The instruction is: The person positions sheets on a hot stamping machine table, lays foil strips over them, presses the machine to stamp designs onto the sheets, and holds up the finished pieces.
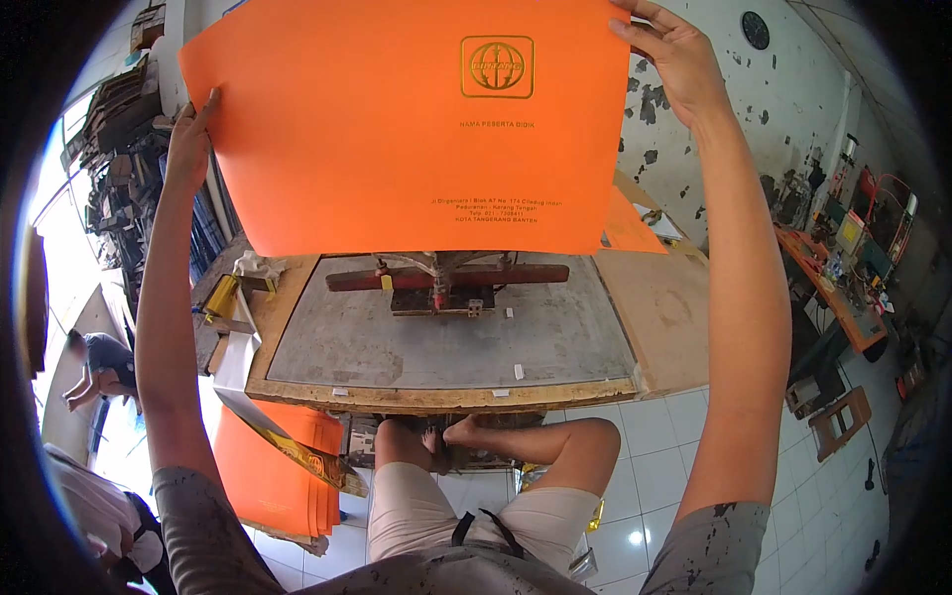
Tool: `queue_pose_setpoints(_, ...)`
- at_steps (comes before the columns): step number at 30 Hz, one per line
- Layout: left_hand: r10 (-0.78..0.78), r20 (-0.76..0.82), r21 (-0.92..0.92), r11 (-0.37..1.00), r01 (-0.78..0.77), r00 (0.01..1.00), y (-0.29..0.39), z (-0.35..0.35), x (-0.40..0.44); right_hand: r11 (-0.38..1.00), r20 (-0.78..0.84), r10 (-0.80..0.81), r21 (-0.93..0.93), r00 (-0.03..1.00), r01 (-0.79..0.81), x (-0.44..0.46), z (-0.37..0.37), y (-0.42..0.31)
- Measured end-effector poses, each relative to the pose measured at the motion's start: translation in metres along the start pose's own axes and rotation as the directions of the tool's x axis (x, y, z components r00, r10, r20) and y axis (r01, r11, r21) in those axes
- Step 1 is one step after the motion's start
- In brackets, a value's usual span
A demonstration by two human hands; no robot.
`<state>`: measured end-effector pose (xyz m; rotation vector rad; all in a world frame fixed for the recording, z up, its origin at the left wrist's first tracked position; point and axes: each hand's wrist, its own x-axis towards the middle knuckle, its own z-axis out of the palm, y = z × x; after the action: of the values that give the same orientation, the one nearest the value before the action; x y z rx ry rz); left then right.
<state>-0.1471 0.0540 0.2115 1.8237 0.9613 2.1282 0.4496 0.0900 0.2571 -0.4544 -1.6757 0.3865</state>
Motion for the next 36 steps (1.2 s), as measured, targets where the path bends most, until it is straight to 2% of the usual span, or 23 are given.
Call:
queue_pose_setpoints(11,-0.014,-0.003,-0.014,1.0,0.014,1.0,-0.002,0.002,-0.003,0.999,0.023,0.044,-0.022,0.999,-0.043,-0.003,-0.003,0.0)
queue_pose_setpoints(23,-0.027,-0.015,0.004,1.0,0.027,1.0,-0.001,0.003,-0.006,0.998,-0.018,-0.001,0.056,1.0,0.002,-0.004,0.003,0.001)
queue_pose_setpoints(32,-0.026,-0.024,0.005,1.0,0.026,0.999,-0.003,0.004,-0.008,1.0,0.014,0.024,0.001,1.0,-0.024,-0.003,-0.005,0.011)
queue_pose_setpoints(35,-0.034,-0.026,0.017,0.999,0.035,0.999,-0.004,0.004,-0.008,0.987,0.098,-0.158,-0.012,0.983,0.16,0.007,-0.019,0.043)
queue_pose_setpoints(36,-0.033,-0.015,0.012,0.999,0.033,0.999,-0.004,0.003,-0.008,0.987,0.096,-0.156,-0.017,0.983,0.158,0.008,-0.022,0.047)
